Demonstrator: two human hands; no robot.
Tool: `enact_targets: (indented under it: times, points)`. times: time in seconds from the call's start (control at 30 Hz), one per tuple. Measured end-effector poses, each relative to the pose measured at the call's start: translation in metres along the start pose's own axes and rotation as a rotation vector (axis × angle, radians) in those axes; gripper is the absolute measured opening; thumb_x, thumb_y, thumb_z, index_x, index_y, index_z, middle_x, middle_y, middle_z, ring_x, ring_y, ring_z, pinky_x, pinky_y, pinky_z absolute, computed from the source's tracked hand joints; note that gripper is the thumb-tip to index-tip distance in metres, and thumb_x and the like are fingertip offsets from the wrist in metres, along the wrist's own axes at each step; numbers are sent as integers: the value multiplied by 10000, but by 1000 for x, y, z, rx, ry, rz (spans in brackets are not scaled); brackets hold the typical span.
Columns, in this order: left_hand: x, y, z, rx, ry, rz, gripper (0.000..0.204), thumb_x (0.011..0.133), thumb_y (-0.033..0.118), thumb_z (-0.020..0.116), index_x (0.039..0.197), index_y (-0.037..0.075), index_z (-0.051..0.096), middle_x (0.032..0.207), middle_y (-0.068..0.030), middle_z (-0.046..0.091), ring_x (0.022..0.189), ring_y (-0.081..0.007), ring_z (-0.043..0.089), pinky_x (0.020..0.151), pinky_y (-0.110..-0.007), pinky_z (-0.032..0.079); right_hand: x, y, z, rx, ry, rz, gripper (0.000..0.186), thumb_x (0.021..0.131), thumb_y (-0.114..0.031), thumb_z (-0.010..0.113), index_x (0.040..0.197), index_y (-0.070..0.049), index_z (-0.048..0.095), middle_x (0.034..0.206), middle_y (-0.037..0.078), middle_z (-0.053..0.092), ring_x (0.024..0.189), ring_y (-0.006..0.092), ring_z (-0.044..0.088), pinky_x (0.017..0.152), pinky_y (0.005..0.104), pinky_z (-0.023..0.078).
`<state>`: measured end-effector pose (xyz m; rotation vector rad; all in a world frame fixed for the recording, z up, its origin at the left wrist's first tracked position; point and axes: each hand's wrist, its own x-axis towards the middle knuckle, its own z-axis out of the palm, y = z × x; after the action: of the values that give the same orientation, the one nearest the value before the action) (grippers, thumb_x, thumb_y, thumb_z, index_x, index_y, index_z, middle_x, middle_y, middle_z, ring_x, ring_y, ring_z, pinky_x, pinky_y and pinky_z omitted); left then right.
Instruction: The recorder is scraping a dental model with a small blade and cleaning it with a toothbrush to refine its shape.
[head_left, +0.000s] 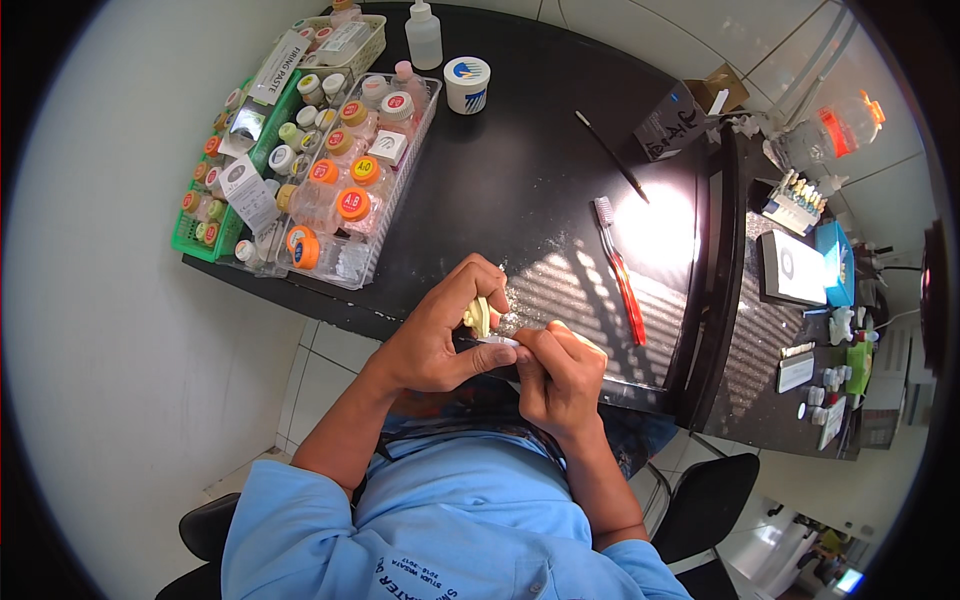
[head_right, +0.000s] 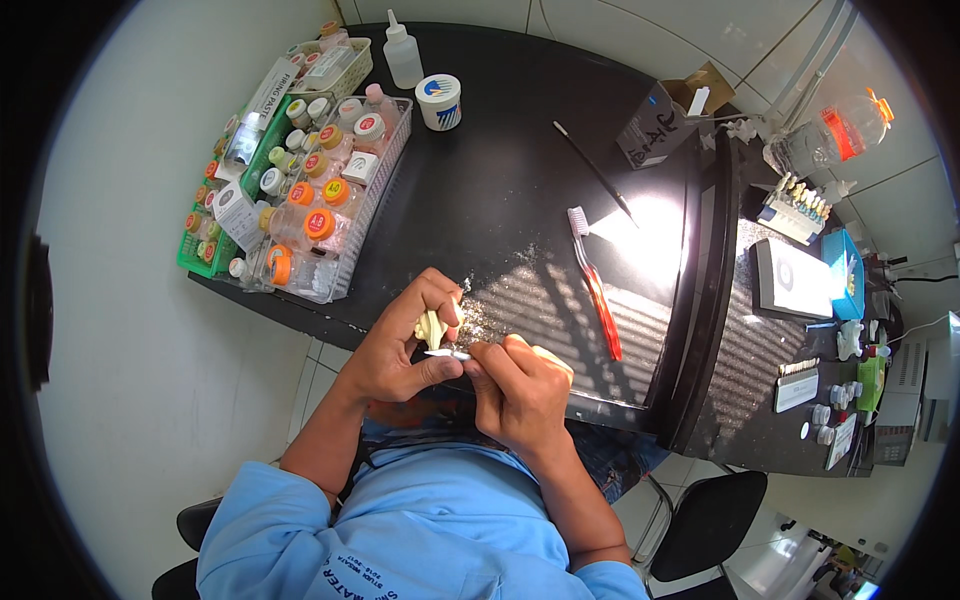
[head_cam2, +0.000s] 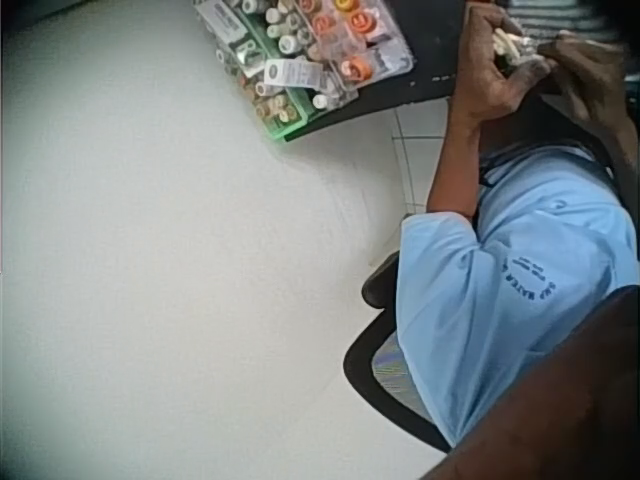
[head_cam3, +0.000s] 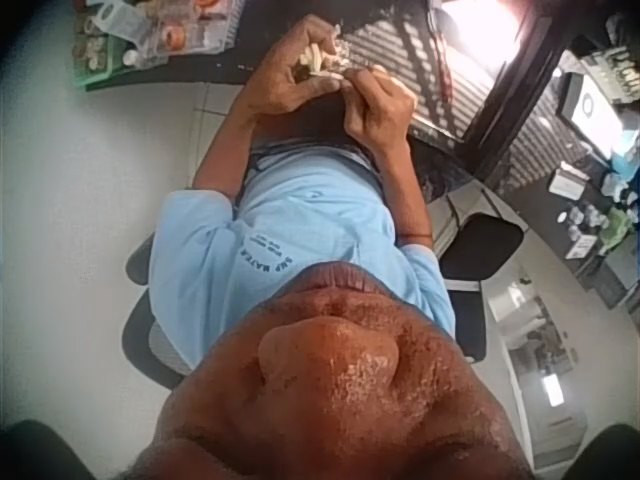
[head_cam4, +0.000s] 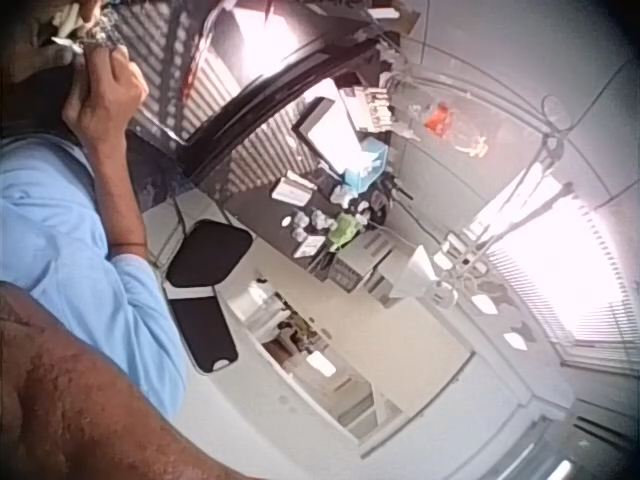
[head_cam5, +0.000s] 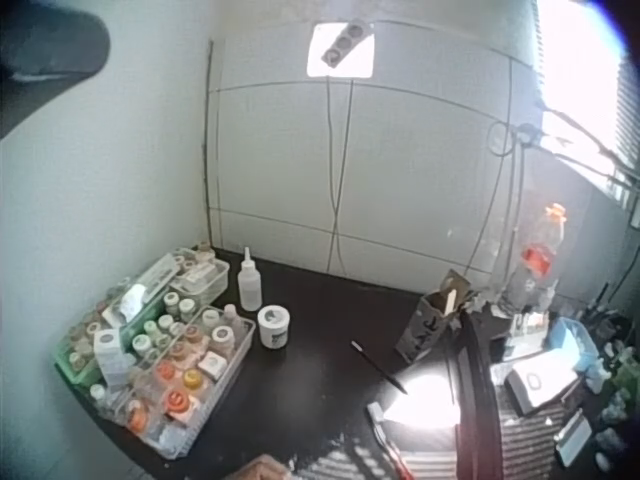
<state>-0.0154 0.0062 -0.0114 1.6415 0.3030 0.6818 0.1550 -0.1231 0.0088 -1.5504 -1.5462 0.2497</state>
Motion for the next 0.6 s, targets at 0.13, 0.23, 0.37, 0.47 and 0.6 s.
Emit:
enact_targets:
  times: [0.13, 0.23, 0.37, 0.47, 0.6]
  points:
    - [1, 2, 2, -19, 13, 1, 479, 948, 308, 901, 1211, 69, 580, 1191, -70, 476, 983, -117, 553, 963, -307, 469, -1, 1, 0, -2, 0, -1, 27, 935, -30, 757, 941, -5, 750, 692, 114, 599, 569, 265, 555, 550, 386, 437]
    - [1, 2, 1, -8, 11, 5, 450, 950, 305, 894, 1177, 70, 584, 1165, -71, 485, 997, -134, 538, 967, -312, 454, 0, 0, 0, -17, -3, 6, 30, 938, -34, 759, 935, -7, 746, 694, 114, 604, 570, 266, 556, 553, 387, 440]
    - [4, 3, 1, 24, 23, 30, 399, 955, 299, 881, 1111, 75, 591, 1129, -78, 498, 1013, -175, 515, 959, -321, 437, -1, 2, 3, -25, 20, -5, 63, 938, -93, 792, 948, -49, 748, 704, 90, 563, 560, 262, 551, 541, 389, 437]
    - [4, 3, 1, 46, 34, 33, 382, 954, 301, 877, 1072, 77, 591, 1100, -85, 511, 1000, -197, 519, 958, -341, 440, -2, 3, 4, -27, 42, -8, 102, 939, -158, 826, 961, -91, 753, 712, 66, 526, 552, 258, 548, 528, 392, 434]
    - [5, 5, 2, 85, 33, 58, 376, 951, 298, 875, 1044, 77, 586, 1064, -91, 524, 998, -211, 523, 957, -352, 442, -1, 2, 4, -26, 47, 5, 97, 938, -157, 828, 965, -97, 756, 707, 60, 529, 557, 255, 558, 532, 390, 439]
